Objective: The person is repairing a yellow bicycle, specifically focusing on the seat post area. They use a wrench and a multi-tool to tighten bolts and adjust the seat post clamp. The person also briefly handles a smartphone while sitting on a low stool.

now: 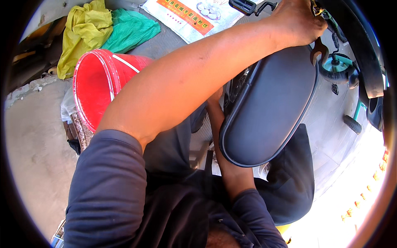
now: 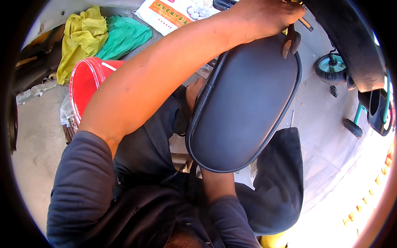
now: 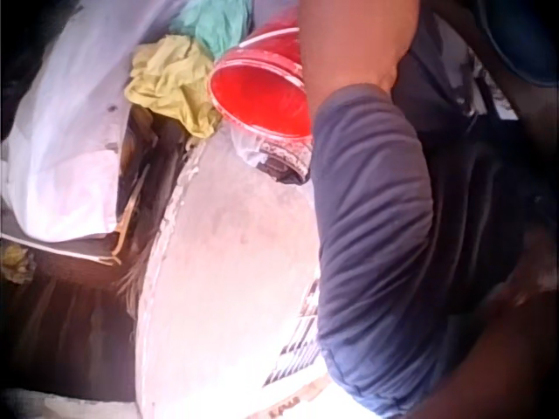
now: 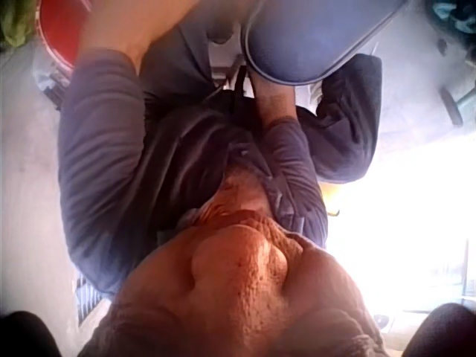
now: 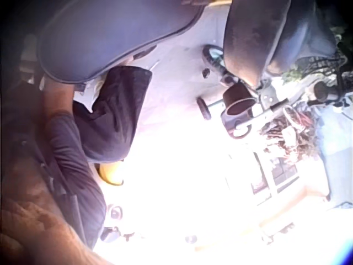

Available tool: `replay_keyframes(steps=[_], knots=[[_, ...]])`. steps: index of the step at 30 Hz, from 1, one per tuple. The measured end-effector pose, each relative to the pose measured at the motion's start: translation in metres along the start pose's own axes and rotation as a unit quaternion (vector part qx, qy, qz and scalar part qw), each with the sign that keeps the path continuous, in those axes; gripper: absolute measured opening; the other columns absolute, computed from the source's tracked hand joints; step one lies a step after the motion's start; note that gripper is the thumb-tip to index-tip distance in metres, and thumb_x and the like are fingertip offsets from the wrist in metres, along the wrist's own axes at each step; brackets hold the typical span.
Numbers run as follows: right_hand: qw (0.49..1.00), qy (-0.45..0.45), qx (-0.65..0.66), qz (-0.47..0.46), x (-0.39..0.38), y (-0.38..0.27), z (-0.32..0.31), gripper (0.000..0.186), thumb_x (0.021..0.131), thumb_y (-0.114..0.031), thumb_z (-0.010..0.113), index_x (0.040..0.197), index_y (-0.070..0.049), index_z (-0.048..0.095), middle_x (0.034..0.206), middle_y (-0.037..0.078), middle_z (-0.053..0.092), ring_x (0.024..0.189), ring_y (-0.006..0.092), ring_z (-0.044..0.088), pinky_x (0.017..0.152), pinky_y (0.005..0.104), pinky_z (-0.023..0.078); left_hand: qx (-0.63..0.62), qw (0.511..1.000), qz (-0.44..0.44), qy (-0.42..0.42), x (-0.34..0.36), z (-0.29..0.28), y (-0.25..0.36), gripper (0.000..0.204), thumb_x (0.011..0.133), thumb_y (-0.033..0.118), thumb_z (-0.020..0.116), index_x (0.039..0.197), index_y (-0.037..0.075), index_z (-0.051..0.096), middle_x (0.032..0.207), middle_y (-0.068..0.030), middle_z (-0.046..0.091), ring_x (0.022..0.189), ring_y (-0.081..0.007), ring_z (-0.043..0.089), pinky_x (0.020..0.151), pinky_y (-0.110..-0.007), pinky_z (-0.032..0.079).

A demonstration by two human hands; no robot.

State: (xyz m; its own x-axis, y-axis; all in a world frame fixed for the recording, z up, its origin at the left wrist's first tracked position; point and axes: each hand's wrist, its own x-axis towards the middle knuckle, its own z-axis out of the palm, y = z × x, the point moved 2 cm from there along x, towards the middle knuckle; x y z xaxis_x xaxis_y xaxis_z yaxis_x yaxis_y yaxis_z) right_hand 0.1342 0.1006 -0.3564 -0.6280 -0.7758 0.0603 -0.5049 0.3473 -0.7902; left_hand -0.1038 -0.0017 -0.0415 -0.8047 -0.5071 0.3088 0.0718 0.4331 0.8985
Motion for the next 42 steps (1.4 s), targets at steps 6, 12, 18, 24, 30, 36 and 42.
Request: replay_keyframes(steps=[6,12,18,24,30,36,42], knots=[[0.998,-0.041,0.029,-0.030,0.024,-0.015,0.029,0.035,0.093,-0.017,0.046,0.122,-0.002,0.056,0.119,0.017,0.062,0.109,0.0293,0.060,0.091,0.0370,0.048,0.005,1.000,0.024,-0.007,-0.002,0.007,-0.005,0.031,0.083,0.018,0.054,0.097,-0.009,0.058,0.090,-0.0319,0.062,0.090,-0.0444,0.061,0.081,-0.048,0.050],[0.994,-0.087,0.042,-0.058,0.042,-0.029,0.049,0.035,0.092,-0.018,0.046,0.122,-0.002,0.056,0.119,0.017,0.062,0.109,0.0294,0.060,0.091,0.0371,0.048,0.049,0.997,0.056,0.005,-0.006,0.021,-0.016,0.029,0.079,0.015,0.060,0.088,-0.012,0.064,0.086,-0.0298,0.064,0.083,-0.0392,0.066,0.080,-0.043,0.053],[0.989,-0.120,0.038,-0.076,0.060,-0.036,0.056,0.034,0.092,-0.018,0.047,0.121,-0.002,0.057,0.119,0.017,0.062,0.110,0.0294,0.060,0.091,0.0373,0.048,0.025,0.999,-0.004,-0.040,-0.007,0.015,0.001,0.029,0.079,0.009,0.061,0.097,-0.013,0.059,0.096,-0.0315,0.063,0.091,-0.0403,0.065,0.082,-0.043,0.052],[0.981,-0.175,0.027,-0.086,0.047,-0.038,0.053,0.034,0.092,-0.018,0.047,0.121,-0.002,0.057,0.118,0.016,0.062,0.110,0.0294,0.060,0.091,0.0374,0.048,0.003,0.994,-0.076,-0.075,-0.007,0.011,-0.002,0.029,0.080,0.011,0.062,0.097,-0.013,0.058,0.097,-0.0314,0.063,0.093,-0.0402,0.065,0.080,-0.043,0.053],[0.971,-0.220,0.015,-0.094,0.040,-0.037,0.048,0.034,0.092,-0.019,0.048,0.120,-0.002,0.058,0.118,0.016,0.063,0.110,0.0295,0.060,0.091,0.0375,0.049,-0.029,0.991,-0.121,-0.050,-0.014,-0.006,0.017,0.021,0.085,0.018,0.058,0.086,-0.003,0.063,0.081,-0.0241,0.062,0.077,-0.0372,0.065,0.071,-0.042,0.053],[0.958,-0.272,-0.003,-0.096,0.023,-0.032,0.036,0.034,0.092,-0.019,0.049,0.119,-0.002,0.058,0.118,0.016,0.063,0.110,0.0295,0.060,0.091,0.0376,0.049,-0.032,0.984,-0.150,-0.086,-0.015,-0.015,0.026,0.030,0.081,0.014,0.063,0.093,-0.014,0.060,0.093,-0.0308,0.063,0.087,-0.0388,0.067,0.078,-0.042,0.055],[0.944,-0.316,-0.017,-0.097,0.007,-0.032,0.022,0.033,0.092,-0.019,0.049,0.119,-0.002,0.059,0.117,0.016,0.063,0.110,0.0296,0.060,0.091,0.0377,0.049,-0.009,0.991,-0.100,-0.086,-0.015,-0.012,0.021,0.033,0.081,0.018,0.064,0.091,-0.014,0.062,0.091,-0.0292,0.064,0.085,-0.0360,0.067,0.077,-0.042,0.055]])
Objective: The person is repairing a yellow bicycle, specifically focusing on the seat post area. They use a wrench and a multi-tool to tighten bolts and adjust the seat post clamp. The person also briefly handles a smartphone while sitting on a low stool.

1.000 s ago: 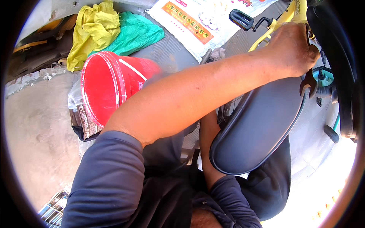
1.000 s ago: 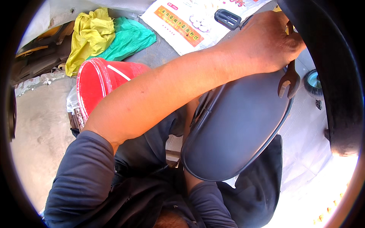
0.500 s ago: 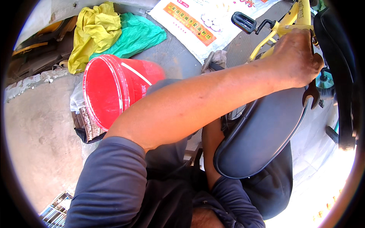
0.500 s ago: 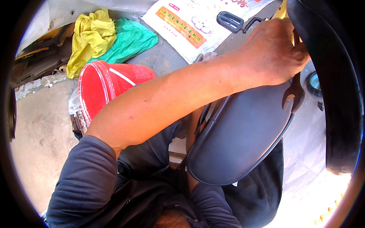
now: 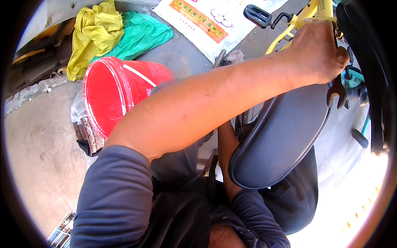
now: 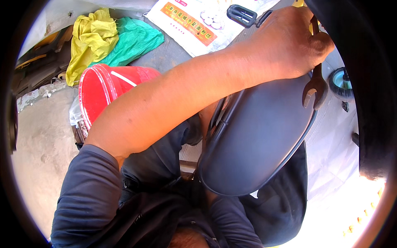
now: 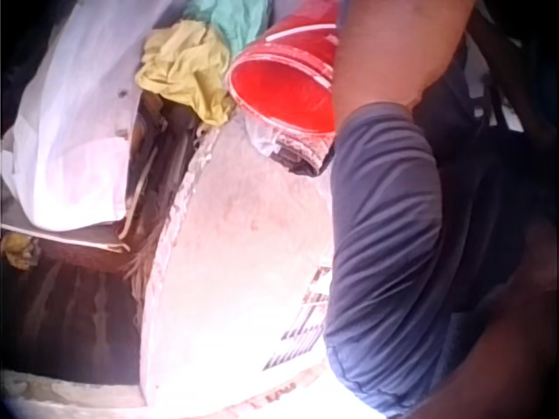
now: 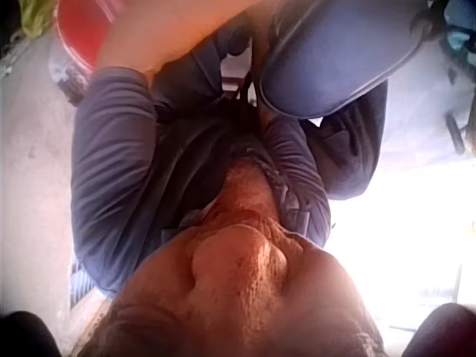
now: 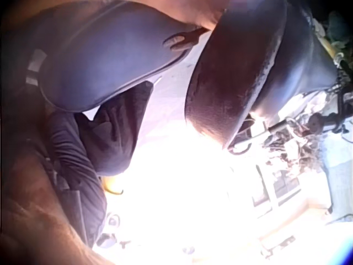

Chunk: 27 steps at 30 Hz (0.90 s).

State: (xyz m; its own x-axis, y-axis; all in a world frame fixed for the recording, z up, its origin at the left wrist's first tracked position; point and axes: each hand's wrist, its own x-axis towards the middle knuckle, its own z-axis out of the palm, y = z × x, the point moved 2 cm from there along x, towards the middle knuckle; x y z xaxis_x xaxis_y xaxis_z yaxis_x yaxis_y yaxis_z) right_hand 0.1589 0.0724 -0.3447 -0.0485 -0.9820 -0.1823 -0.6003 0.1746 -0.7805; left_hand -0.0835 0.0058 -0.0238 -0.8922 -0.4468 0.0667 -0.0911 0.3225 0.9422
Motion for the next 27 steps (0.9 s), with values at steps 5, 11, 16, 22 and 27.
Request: replay_keyframes(steps=[5,11,16,22,27], knots=[[0.999,-0.041,-0.008,0.000,-0.018,-0.006,-0.003,0.033,0.092,-0.019,0.050,0.118,-0.002,0.059,0.117,0.016,0.063,0.110,0.0296,0.060,0.091,0.0378,0.049,-0.033,0.999,0.037,0.012,0.002,0.000,-0.004,0.032,0.082,0.017,0.060,0.094,-0.013,0.060,0.091,-0.0299,0.063,0.087,-0.0389,0.065,0.078,-0.044,0.053],[0.996,-0.087,-0.020,0.001,-0.036,-0.012,-0.009,0.033,0.091,-0.020,0.050,0.118,-0.002,0.060,0.117,0.016,0.063,0.110,0.0296,0.060,0.091,0.0380,0.049,-0.074,0.993,0.085,0.027,0.007,0.005,-0.010,0.031,0.083,0.017,0.057,0.097,-0.011,0.058,0.091,-0.0307,0.062,0.089,-0.0425,0.063,0.079,-0.046,0.051],[0.991,-0.129,-0.025,-0.007,-0.049,-0.022,-0.014,0.033,0.091,-0.020,0.051,0.117,-0.002,0.060,0.116,0.016,0.063,0.111,0.0297,0.060,0.091,0.0381,0.049,-0.100,0.987,0.119,0.045,0.009,0.007,-0.011,0.031,0.084,0.017,0.054,0.099,-0.010,0.056,0.090,-0.0314,0.062,0.091,-0.0454,0.061,0.080,-0.048,0.050],[0.983,-0.178,-0.030,-0.012,-0.062,-0.029,-0.022,0.033,0.091,-0.020,0.051,0.117,-0.002,0.061,0.116,0.016,0.064,0.111,0.0297,0.060,0.091,0.0382,0.049,-0.158,0.981,0.106,-0.023,0.001,-0.016,0.002,0.029,0.083,0.015,0.052,0.101,-0.008,0.054,0.090,-0.0318,0.062,0.092,-0.0473,0.060,0.081,-0.049,0.049],[0.975,-0.218,-0.030,-0.026,-0.069,-0.042,-0.029,0.032,0.091,-0.020,0.052,0.117,-0.002,0.061,0.116,0.016,0.064,0.111,0.0297,0.060,0.091,0.0383,0.050,-0.073,0.983,0.147,0.081,-0.018,-0.013,0.013,0.029,0.083,0.015,0.053,0.101,-0.008,0.055,0.085,-0.0310,0.062,0.085,-0.0450,0.063,0.078,-0.048,0.050]])
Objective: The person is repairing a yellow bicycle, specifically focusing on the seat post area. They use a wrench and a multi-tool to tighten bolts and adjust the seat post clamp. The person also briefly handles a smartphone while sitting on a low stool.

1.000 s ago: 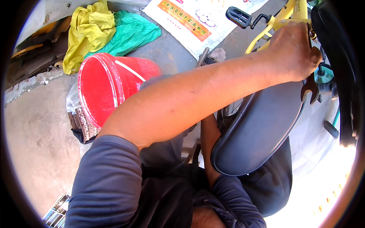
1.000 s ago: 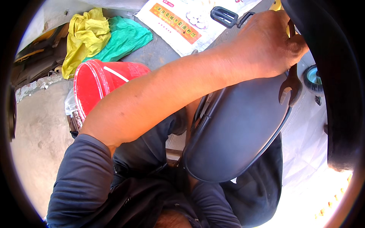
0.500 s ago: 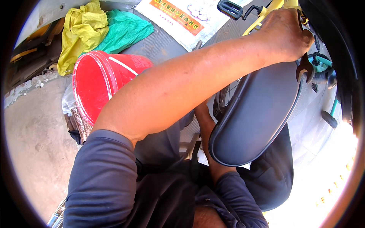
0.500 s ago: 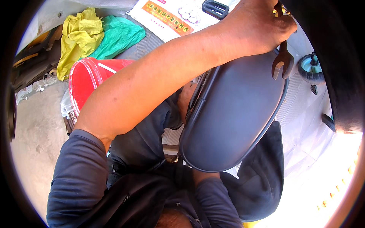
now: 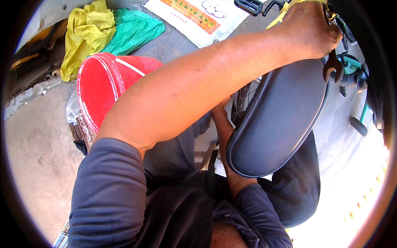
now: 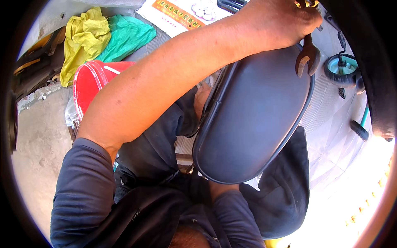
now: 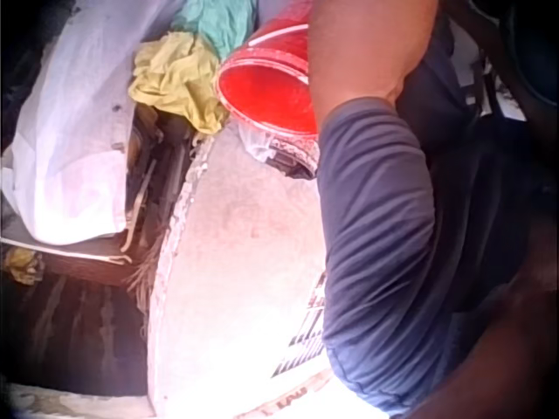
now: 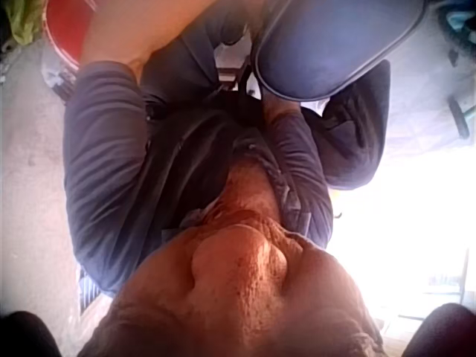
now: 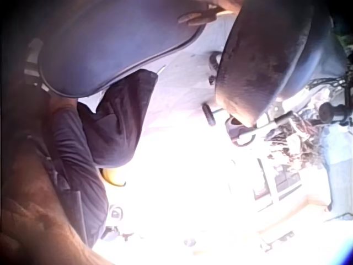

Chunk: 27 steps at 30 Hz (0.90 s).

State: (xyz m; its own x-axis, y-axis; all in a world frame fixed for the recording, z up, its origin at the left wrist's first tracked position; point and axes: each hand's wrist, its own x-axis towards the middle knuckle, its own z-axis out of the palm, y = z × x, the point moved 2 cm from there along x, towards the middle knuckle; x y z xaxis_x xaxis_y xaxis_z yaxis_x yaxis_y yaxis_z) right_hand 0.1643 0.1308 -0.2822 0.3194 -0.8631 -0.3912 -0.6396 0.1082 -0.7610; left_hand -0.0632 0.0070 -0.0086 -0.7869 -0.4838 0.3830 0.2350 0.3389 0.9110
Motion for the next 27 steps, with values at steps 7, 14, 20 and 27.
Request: replay_keyframes(steps=[7,14,20,27], knots=[[0.999,-0.050,-0.006,0.005,-0.022,-0.012,-0.009,0.032,0.091,-0.021,0.052,0.116,-0.002,0.062,0.115,0.016,0.064,0.111,0.0298,0.060,0.091,0.0384,0.050,-0.056,0.982,-0.163,-0.082,0.013,0.000,-0.006,0.029,0.084,0.019,0.053,0.098,-0.006,0.055,0.087,-0.0288,0.063,0.088,-0.0425,0.063,0.079,-0.048,0.050],[0.996,-0.040,-0.021,0.076,-0.064,-0.019,-0.047,0.032,0.091,-0.021,0.053,0.115,-0.002,0.062,0.115,0.016,0.064,0.111,0.0298,0.060,0.091,0.0386,0.050,0.123,0.973,0.124,-0.149,0.016,0.020,-0.065,0.027,0.090,0.023,0.054,0.102,-0.001,0.058,0.101,-0.0173,0.066,0.102,-0.0309,0.059,0.087,-0.041,0.046],[0.982,0.003,-0.046,0.181,-0.136,-0.028,-0.096,0.032,0.091,-0.021,0.054,0.115,-0.003,0.063,0.115,0.016,0.065,0.111,0.0299,0.060,0.091,0.0387,0.050,-0.134,0.973,-0.173,-0.077,0.011,0.004,-0.076,0.027,0.088,0.020,0.064,0.109,0.002,0.063,0.093,-0.0091,0.067,0.086,-0.0209,0.066,0.073,-0.035,0.054],[0.973,0.032,-0.035,0.227,-0.209,-0.072,-0.126,0.032,0.090,-0.022,0.054,0.114,-0.003,0.063,0.114,0.015,0.065,0.111,0.0299,0.060,0.091,0.0388,0.050,-0.108,0.965,-0.196,-0.139,0.017,0.012,-0.030,0.043,0.087,0.030,0.070,0.121,0.006,0.058,0.109,-0.0080,0.066,0.100,-0.0174,0.065,0.076,-0.034,0.055]])
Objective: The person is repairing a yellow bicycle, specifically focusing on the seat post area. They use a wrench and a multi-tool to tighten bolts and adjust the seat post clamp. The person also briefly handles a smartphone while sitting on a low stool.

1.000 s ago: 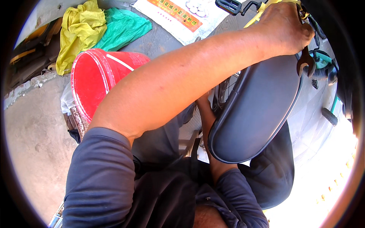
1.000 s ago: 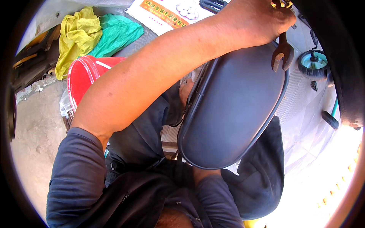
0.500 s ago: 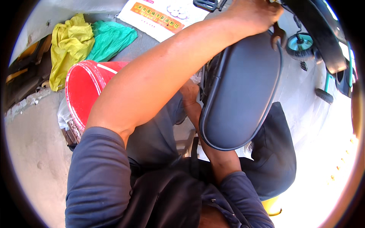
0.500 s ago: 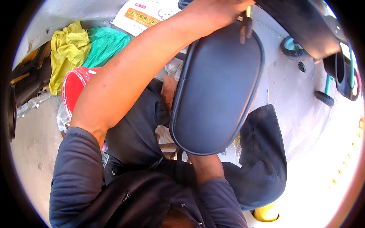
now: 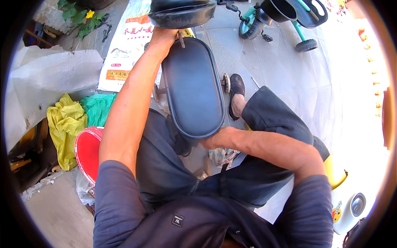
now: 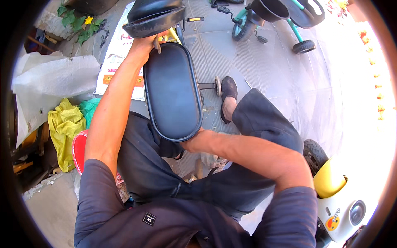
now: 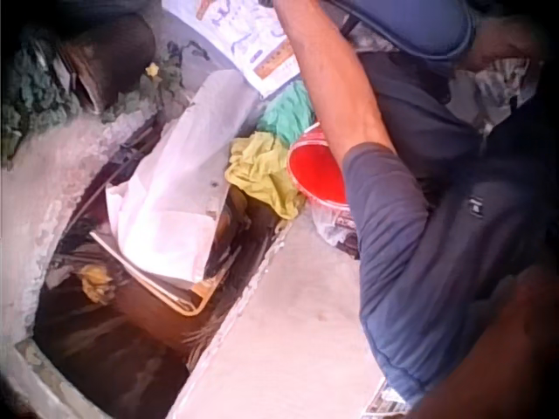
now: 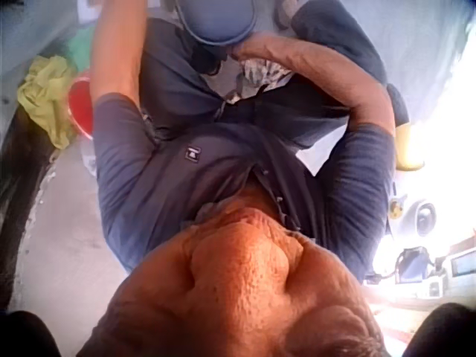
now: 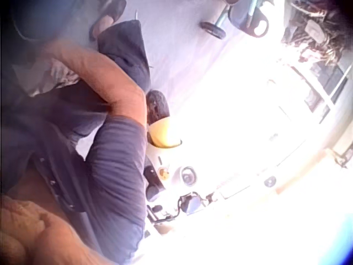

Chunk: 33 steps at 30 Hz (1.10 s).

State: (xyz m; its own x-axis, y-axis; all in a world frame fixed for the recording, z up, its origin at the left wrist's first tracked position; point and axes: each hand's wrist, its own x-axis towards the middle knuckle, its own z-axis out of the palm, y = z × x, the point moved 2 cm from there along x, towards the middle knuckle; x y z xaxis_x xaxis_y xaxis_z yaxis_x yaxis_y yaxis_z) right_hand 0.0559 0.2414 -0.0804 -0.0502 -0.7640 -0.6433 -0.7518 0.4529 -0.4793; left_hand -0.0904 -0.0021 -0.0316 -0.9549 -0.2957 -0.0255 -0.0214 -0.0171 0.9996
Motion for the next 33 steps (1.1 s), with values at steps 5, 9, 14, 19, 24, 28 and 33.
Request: replay_keyframes(steps=[5,9,14,19,24,28,33], knots=[[0.984,-0.139,0.037,0.108,-0.060,0.029,-0.044,0.020,0.074,-0.015,0.062,0.090,-0.007,0.070,0.091,0.011,0.069,0.091,0.0293,0.066,0.074,0.0406,0.052,-0.007,1.000,-0.026,0.002,-0.009,-0.010,0.008,0.050,0.085,0.026,0.071,0.126,0.004,0.053,0.122,-0.0105,0.057,0.110,-0.0262,0.061,0.080,-0.039,0.055],[0.979,0.008,0.178,0.100,-0.112,0.107,-0.068,0.018,0.077,-0.010,0.055,0.087,-0.001,0.066,0.071,0.011,0.065,0.066,0.0250,0.065,0.061,0.0343,0.052,-0.014,1.000,-0.025,0.010,0.003,-0.005,0.008,0.044,0.086,0.012,0.065,0.126,0.002,0.051,0.123,-0.0120,0.056,0.112,-0.0332,0.059,0.083,-0.044,0.052],[0.909,0.168,0.339,0.178,-0.124,0.142,-0.125,0.027,0.078,-0.011,0.051,0.099,0.002,0.064,0.078,0.009,0.065,0.060,0.0171,0.064,0.053,0.0289,0.054,0.022,0.999,-0.038,0.001,0.001,-0.007,0.011,0.042,0.090,0.013,0.057,0.130,0.000,0.050,0.126,-0.0130,0.054,0.123,-0.0341,0.051,0.095,-0.045,0.047],[0.909,0.144,0.372,0.120,-0.069,0.181,-0.163,0.021,0.083,-0.014,0.057,0.101,-0.004,0.064,0.081,0.005,0.064,0.065,0.0140,0.063,0.056,0.0277,0.054,0.092,0.992,-0.079,-0.030,0.009,-0.015,0.027,0.042,0.089,0.004,0.049,0.130,-0.008,0.047,0.124,-0.0174,0.057,0.116,-0.0317,0.058,0.092,-0.037,0.052],[0.883,0.150,0.444,0.021,0.000,0.223,-0.193,0.029,0.083,-0.015,0.055,0.109,-0.004,0.062,0.085,0.007,0.063,0.065,0.0176,0.064,0.057,0.0339,0.055,0.104,0.991,-0.082,-0.006,0.005,0.011,0.029,0.045,0.091,0.007,0.051,0.132,-0.009,0.043,0.129,-0.0202,0.054,0.118,-0.0354,0.057,0.091,-0.038,0.052],[0.783,0.180,0.579,-0.137,0.052,0.233,-0.204,0.033,0.087,-0.012,0.051,0.115,0.000,0.061,0.083,0.006,0.064,0.063,0.0129,0.063,0.055,0.0285,0.055,0.117,0.990,-0.082,0.007,0.002,0.001,0.031,0.044,0.093,0.011,0.051,0.133,-0.006,0.045,0.133,-0.0229,0.050,0.120,-0.0390,0.054,0.090,-0.041,0.050],[0.594,0.216,0.741,-0.224,0.082,0.236,-0.185,0.027,0.089,-0.011,0.051,0.110,0.002,0.061,0.078,0.005,0.064,0.063,0.0107,0.063,0.052,0.0250,0.055,0.146,0.989,-0.007,-0.021,-0.006,0.009,0.028,0.050,0.088,0.014,0.050,0.133,-0.009,0.045,0.128,-0.0201,0.055,0.112,-0.0342,0.060,0.088,-0.036,0.051]])
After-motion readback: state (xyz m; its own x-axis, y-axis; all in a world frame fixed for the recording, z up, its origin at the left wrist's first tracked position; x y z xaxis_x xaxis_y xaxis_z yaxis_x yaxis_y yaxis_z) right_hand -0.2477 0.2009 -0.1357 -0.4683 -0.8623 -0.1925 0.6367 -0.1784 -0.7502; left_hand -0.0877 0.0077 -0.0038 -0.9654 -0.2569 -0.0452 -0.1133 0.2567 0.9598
